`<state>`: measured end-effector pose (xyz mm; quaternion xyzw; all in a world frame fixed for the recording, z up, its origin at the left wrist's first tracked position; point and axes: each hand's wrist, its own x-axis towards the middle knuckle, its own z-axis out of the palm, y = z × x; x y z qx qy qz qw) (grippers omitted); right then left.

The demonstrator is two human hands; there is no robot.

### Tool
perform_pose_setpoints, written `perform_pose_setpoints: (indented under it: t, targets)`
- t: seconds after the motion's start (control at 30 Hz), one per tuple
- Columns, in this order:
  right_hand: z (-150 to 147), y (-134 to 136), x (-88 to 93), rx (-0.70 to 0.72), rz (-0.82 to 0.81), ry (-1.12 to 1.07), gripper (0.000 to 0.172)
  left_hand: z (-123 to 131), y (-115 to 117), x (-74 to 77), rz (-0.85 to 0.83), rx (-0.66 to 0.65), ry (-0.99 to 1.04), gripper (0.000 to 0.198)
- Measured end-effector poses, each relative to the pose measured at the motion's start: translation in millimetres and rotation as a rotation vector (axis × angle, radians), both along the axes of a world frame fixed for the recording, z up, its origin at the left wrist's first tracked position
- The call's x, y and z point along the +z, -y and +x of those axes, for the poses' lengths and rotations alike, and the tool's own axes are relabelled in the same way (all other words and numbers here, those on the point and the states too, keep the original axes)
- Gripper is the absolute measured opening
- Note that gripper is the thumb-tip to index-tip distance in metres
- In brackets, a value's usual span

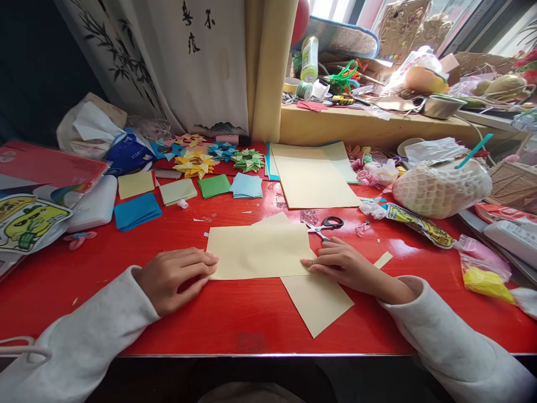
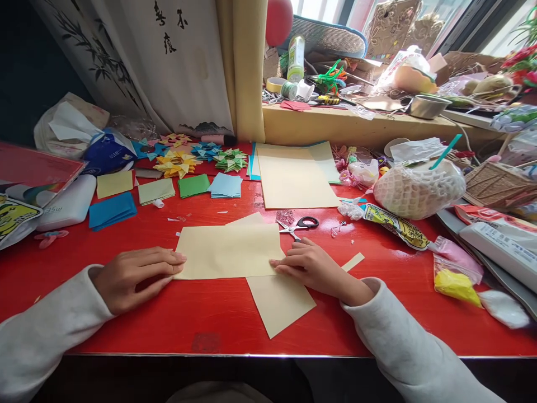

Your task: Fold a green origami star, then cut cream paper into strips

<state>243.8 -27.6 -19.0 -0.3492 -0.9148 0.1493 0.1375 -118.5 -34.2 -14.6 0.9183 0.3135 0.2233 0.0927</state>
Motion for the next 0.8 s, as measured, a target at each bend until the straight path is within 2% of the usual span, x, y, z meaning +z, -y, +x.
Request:
perform_pose_setpoints:
  t: [0.07, 0.17, 0.3, 0.4, 0.57, 0.7, 0.8]
  targets:
    - [0.9, -1.1, -3.6, -0.017, 0.014, 0.003, 0.024, 2.4, 1.2, 1.7, 0.026, 0.009, 0.002, 0.021]
    - [-1.0, 1.1, -2.8, -0.056, 0.080, 0.034, 0.022, 8.2, 0.6, 3.6, 0.087, 0.023, -0.099, 0.023]
    - [-7.7, 8.3, 2.7, -0.093, 0.170, 0.072, 0.021, 22.5, -1.9, 5.3, 0.347, 0.058, -0.262, 0.036]
    - [-11.5, 12.6, 3.2, -0.092, 0.220, 0.098, 0.021, 38.4, -1.9, 9.0, 0.485, 0.094, -0.380, 0.028]
    - [-12.6, 15.2, 1.8, -0.074, 0.260, 0.130, 0.021, 69.2, -4.2, 12.5, 0.474, 0.067, -0.480, 0.022]
    - [-12.4, 15.9, 5.4, -0.074, 0.220, 0.140, 0.022, 84.8, -12.7, 5.2, 0.467, 0.007, -0.476, 0.016]
    - [-13.0, 16.0, 8.2, -0.078, 0.198, 0.129, 0.023, 87.4, -18.7, 0.2, 0.456, 0.015, -0.471, 0.016]
